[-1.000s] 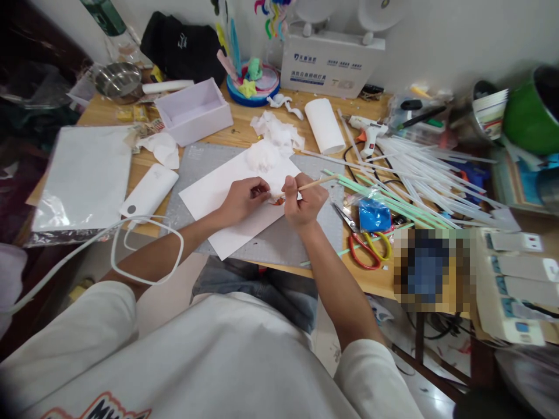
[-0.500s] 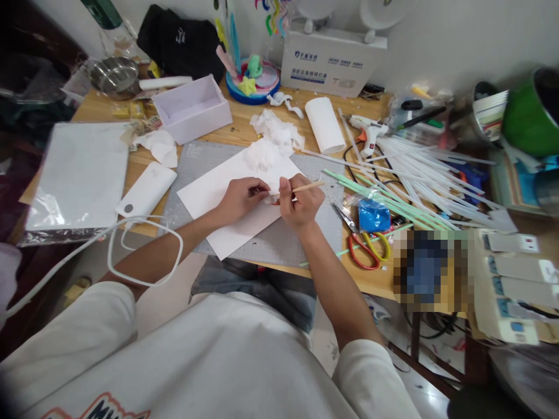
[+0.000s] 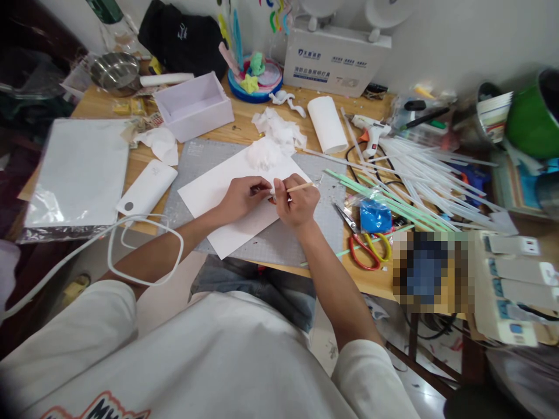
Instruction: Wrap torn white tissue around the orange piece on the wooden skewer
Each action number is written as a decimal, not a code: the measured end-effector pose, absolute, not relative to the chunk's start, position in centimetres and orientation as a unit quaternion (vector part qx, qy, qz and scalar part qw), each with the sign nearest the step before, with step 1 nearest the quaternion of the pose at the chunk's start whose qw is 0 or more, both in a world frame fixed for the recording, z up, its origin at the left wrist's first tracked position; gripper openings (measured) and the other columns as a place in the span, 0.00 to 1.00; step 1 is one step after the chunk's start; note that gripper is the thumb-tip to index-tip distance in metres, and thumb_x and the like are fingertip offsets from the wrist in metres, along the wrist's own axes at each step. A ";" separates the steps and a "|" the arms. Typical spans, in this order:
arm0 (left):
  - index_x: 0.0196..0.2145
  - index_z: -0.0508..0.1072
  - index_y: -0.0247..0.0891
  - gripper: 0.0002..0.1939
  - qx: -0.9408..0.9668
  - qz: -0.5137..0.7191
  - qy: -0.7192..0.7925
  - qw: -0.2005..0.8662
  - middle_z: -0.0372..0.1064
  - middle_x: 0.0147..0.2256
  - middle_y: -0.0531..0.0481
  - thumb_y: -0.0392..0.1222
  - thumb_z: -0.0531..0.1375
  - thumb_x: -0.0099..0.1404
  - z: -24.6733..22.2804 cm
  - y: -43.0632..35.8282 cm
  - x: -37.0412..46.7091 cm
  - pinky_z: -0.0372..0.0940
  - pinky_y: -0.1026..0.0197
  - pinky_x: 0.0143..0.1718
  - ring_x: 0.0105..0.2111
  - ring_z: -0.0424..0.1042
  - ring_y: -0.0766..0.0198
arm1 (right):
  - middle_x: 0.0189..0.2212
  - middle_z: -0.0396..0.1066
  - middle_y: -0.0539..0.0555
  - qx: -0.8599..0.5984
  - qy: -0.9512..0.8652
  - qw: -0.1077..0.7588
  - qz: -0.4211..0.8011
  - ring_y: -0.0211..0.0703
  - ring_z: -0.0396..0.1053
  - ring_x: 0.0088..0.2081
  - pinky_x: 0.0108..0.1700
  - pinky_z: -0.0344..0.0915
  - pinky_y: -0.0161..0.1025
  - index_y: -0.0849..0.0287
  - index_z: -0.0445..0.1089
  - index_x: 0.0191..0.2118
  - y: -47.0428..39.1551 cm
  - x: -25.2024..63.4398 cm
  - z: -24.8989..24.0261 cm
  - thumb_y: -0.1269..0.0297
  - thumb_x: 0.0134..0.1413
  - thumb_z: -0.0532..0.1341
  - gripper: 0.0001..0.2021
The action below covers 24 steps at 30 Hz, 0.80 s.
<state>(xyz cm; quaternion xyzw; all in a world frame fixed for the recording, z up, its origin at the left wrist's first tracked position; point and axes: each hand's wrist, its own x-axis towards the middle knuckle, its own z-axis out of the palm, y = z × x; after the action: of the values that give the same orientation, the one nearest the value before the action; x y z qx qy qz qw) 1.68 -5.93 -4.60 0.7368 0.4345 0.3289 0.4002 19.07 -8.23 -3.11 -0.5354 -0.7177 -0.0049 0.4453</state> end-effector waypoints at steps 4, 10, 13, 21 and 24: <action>0.40 0.78 0.35 0.09 0.741 0.332 0.435 0.389 0.79 0.36 0.48 0.37 0.57 0.71 -4.3 -6.1 1.6 0.65 0.62 0.39 0.34 0.73 0.65 | 0.17 0.55 0.48 -0.525 -0.731 0.436 0.012 0.35 0.53 0.22 0.29 0.49 0.41 0.54 0.51 0.20 -8.2 19.0 -2.9 0.50 0.70 0.46 0.26; 0.40 0.77 0.35 0.10 0.753 0.346 0.438 0.347 0.76 0.36 0.48 0.34 0.55 0.70 -4.7 -6.1 1.7 0.65 0.60 0.41 0.35 0.71 0.63 | 0.18 0.55 0.47 -0.518 -0.740 0.428 0.032 0.33 0.53 0.23 0.29 0.49 0.39 0.54 0.50 0.21 -7.4 18.0 -2.5 0.52 0.71 0.48 0.25; 0.39 0.76 0.36 0.10 0.751 0.347 0.445 0.342 0.75 0.35 0.48 0.33 0.54 0.69 -4.8 -6.0 1.7 0.65 0.60 0.42 0.35 0.71 0.63 | 0.19 0.58 0.47 -0.510 -0.740 0.434 0.058 0.32 0.55 0.23 0.29 0.50 0.38 0.55 0.53 0.21 -7.0 17.7 -2.6 0.50 0.70 0.49 0.25; 0.43 0.77 0.36 0.10 0.746 0.318 0.479 0.336 0.74 0.37 0.47 0.32 0.58 0.66 -5.1 -6.1 1.9 0.67 0.59 0.43 0.36 0.72 0.63 | 0.13 0.54 0.44 -0.574 -0.469 0.652 0.157 0.31 0.54 0.16 0.22 0.49 0.35 0.56 0.62 0.19 -7.3 18.9 -2.3 0.39 0.65 0.52 0.30; 0.44 0.77 0.36 0.10 0.747 0.322 0.481 0.329 0.75 0.39 0.47 0.34 0.58 0.67 -4.0 -5.9 1.5 0.67 0.60 0.42 0.35 0.72 0.64 | 0.11 0.51 0.42 -0.567 -0.399 0.693 0.197 0.29 0.50 0.14 0.19 0.45 0.34 0.56 0.61 0.18 -7.0 18.9 -2.1 0.35 0.61 0.55 0.31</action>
<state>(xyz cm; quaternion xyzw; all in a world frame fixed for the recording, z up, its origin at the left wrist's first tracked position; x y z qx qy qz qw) 1.53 -5.94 -3.97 0.7466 0.4805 0.3217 0.3289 18.92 -7.02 -2.11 -0.5671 -0.3995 0.1966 0.6929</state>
